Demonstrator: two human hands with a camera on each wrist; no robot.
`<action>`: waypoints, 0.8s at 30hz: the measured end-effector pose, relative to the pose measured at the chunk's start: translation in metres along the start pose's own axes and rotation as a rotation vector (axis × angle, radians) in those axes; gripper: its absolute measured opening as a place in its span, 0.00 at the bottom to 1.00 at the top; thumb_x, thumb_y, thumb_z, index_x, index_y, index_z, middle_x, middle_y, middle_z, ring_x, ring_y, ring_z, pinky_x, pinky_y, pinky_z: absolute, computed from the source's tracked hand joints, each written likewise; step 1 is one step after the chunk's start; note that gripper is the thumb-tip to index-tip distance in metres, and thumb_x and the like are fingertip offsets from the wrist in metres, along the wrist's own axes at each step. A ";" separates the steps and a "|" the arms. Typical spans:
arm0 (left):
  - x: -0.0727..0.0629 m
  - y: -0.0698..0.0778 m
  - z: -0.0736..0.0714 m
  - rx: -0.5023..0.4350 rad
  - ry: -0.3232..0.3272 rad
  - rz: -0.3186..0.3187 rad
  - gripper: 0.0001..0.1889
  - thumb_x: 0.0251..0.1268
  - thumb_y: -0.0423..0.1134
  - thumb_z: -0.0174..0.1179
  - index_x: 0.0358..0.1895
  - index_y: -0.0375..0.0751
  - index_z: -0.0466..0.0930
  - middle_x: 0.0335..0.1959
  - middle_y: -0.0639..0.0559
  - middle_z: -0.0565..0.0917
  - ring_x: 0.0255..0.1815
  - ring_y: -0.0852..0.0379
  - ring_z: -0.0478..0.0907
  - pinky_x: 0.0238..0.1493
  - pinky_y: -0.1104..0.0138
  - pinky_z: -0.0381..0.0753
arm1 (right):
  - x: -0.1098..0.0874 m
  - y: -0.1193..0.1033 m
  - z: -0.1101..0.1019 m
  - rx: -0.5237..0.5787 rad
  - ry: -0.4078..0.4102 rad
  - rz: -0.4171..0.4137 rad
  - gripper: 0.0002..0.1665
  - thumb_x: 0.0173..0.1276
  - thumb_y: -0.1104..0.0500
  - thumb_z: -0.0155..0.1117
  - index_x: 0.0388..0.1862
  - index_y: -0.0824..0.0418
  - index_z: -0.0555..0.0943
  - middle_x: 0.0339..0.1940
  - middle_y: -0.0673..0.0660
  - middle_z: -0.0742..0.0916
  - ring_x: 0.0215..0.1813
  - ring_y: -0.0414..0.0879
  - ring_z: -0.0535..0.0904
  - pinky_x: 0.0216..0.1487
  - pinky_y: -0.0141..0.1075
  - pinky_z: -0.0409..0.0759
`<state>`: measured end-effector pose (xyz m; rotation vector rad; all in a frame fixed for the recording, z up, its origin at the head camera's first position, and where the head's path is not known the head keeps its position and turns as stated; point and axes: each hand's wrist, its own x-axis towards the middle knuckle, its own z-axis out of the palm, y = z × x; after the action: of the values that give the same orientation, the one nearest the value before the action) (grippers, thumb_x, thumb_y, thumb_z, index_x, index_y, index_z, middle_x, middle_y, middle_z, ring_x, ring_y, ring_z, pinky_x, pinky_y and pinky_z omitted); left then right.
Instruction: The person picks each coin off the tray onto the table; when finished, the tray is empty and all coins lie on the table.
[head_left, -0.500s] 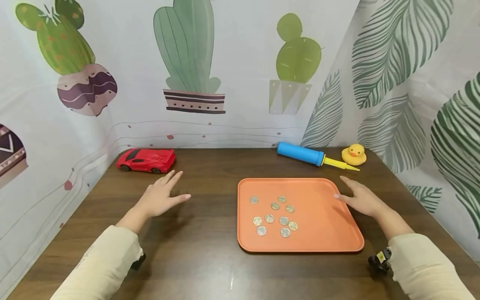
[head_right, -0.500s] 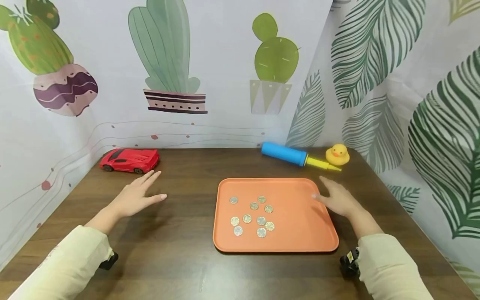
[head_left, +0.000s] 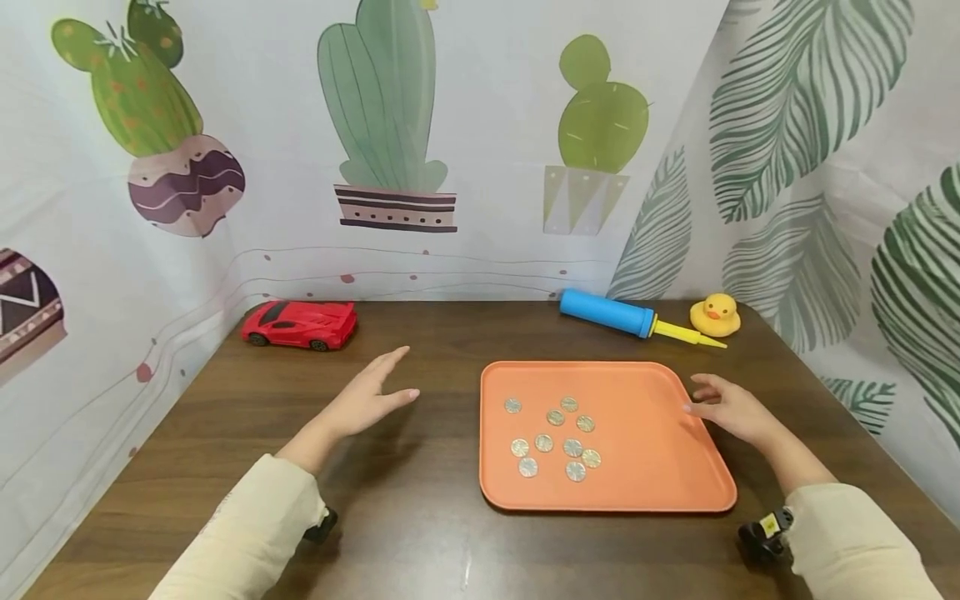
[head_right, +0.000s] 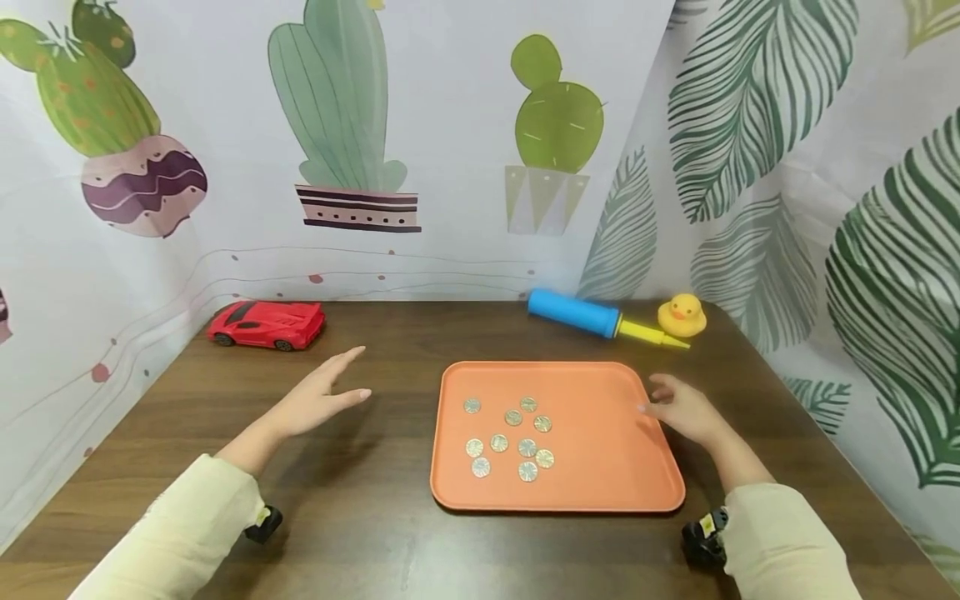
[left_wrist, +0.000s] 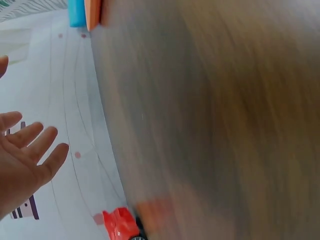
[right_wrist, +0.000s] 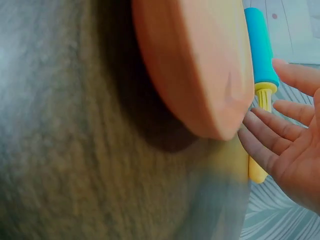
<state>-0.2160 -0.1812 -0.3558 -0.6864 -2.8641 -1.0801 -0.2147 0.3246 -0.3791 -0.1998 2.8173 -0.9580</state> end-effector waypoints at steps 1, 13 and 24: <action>0.001 0.002 0.003 -0.031 -0.008 -0.006 0.37 0.54 0.51 0.55 0.64 0.40 0.51 0.61 0.42 0.59 0.60 0.46 0.56 0.55 0.51 0.57 | 0.000 0.001 0.000 0.010 -0.002 0.004 0.40 0.59 0.51 0.57 0.57 0.77 0.56 0.47 0.74 0.72 0.48 0.64 0.69 0.42 0.50 0.70; 0.016 0.021 0.030 -0.289 -0.133 -0.042 0.32 0.56 0.45 0.55 0.63 0.42 0.54 0.55 0.41 0.67 0.55 0.48 0.64 0.52 0.54 0.63 | 0.001 0.010 0.005 0.169 -0.068 0.038 0.32 0.59 0.57 0.57 0.53 0.79 0.60 0.41 0.70 0.76 0.40 0.54 0.75 0.37 0.41 0.75; 0.034 0.032 0.049 -0.302 -0.182 0.003 0.29 0.56 0.42 0.56 0.60 0.36 0.59 0.50 0.43 0.72 0.50 0.49 0.69 0.48 0.57 0.67 | 0.001 0.015 0.005 0.279 -0.126 0.100 0.31 0.57 0.62 0.57 0.52 0.81 0.59 0.34 0.61 0.77 0.34 0.50 0.76 0.37 0.43 0.75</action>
<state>-0.2270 -0.1152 -0.3682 -0.8413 -2.8701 -1.5470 -0.2163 0.3330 -0.3920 -0.0800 2.5202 -1.2513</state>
